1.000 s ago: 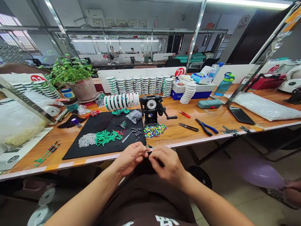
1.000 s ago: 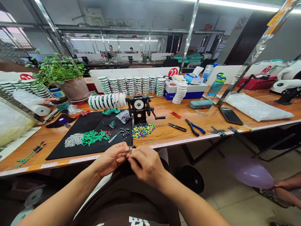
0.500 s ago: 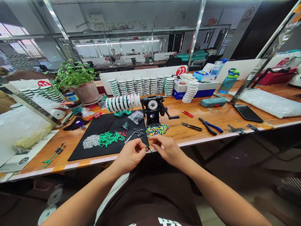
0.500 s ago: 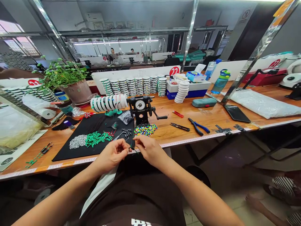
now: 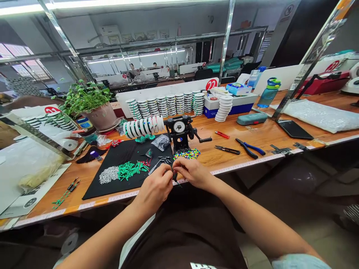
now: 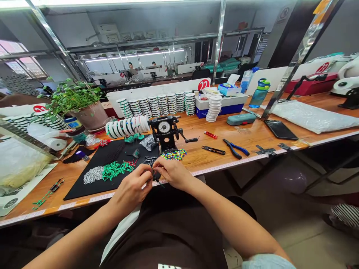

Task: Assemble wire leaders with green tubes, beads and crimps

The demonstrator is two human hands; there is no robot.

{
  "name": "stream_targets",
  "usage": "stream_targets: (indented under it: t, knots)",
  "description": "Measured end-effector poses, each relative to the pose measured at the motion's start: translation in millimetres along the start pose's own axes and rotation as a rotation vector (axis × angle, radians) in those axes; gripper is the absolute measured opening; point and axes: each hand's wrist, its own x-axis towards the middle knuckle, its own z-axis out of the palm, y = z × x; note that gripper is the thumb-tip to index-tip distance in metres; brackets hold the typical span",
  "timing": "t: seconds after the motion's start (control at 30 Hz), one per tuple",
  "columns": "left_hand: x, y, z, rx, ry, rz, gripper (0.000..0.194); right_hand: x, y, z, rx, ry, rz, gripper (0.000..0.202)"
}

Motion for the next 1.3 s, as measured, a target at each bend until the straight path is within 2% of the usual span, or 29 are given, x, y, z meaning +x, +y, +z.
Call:
stream_targets:
  t: [0.1,0.2,0.33,0.5,0.6,0.7,0.77,0.83,0.93,1.0,1.07,1.13,1.23,1.3]
  knots:
    - [1.4,-4.4,0.0,0.084,-0.019,0.119,0.02,11.0,4.8,1.7,0.007,-0.028,0.048,0.012]
    - [5.8,-5.6,-1.1,0.109,-0.1,0.129,0.019,16.4,6.5,2.8,-0.024,-0.002,0.074,0.013]
    - [16.2,-4.0,-5.6,-0.04,-0.143,-0.077,0.016,11.7,4.0,4.4,-0.066,0.071,0.1,0.011]
    - [24.5,-9.4,-8.0,-0.474,-0.204,-0.453,0.01,-23.4,-14.3,12.8,-0.081,0.317,0.153,0.008]
    - [24.7,-13.7,-7.7,-0.799,-0.272,-0.622,0.019,-48.5,-29.2,22.4,-0.007,0.274,0.215,0.012]
    - [24.2,-13.0,-9.0,-0.96,-0.329,-0.702,0.03,-60.9,-38.4,31.6,0.024,0.22,0.266,0.016]
    - [23.5,-10.0,-9.5,-1.025,-0.322,-0.734,0.035,-60.6,-39.4,36.1,0.091,0.237,0.331,0.016]
    - [22.4,-6.5,-8.3,-1.1,-0.259,-0.756,0.038,-56.5,-37.1,40.0,0.262,0.252,0.438,0.021]
    - [19.6,-2.5,-3.6,-1.112,-0.158,-0.726,0.036,-51.3,-32.0,46.7,0.604,0.243,0.557,0.035]
    - [17.3,-0.9,-0.2,-1.039,-0.121,-0.673,0.031,-51.9,-30.3,50.3,0.657,0.275,0.548,0.032]
    - [14.7,0.2,2.0,-0.906,-0.097,-0.609,0.024,-55.5,-30.6,50.3,0.459,0.348,0.432,0.023]
    - [12.2,1.5,2.7,-0.734,-0.079,-0.523,0.015,-58.8,-30.7,45.7,0.156,0.402,0.222,0.019]
    - [8.7,2.5,3.2,-0.475,-0.035,-0.313,0.009,-55.7,-25.3,32.7,-0.087,0.335,-0.061,0.023]
    - [6.9,1.4,4.4,-0.318,0.008,-0.162,0.013,-46.7,-17.3,23.4,-0.078,0.264,-0.109,0.023]
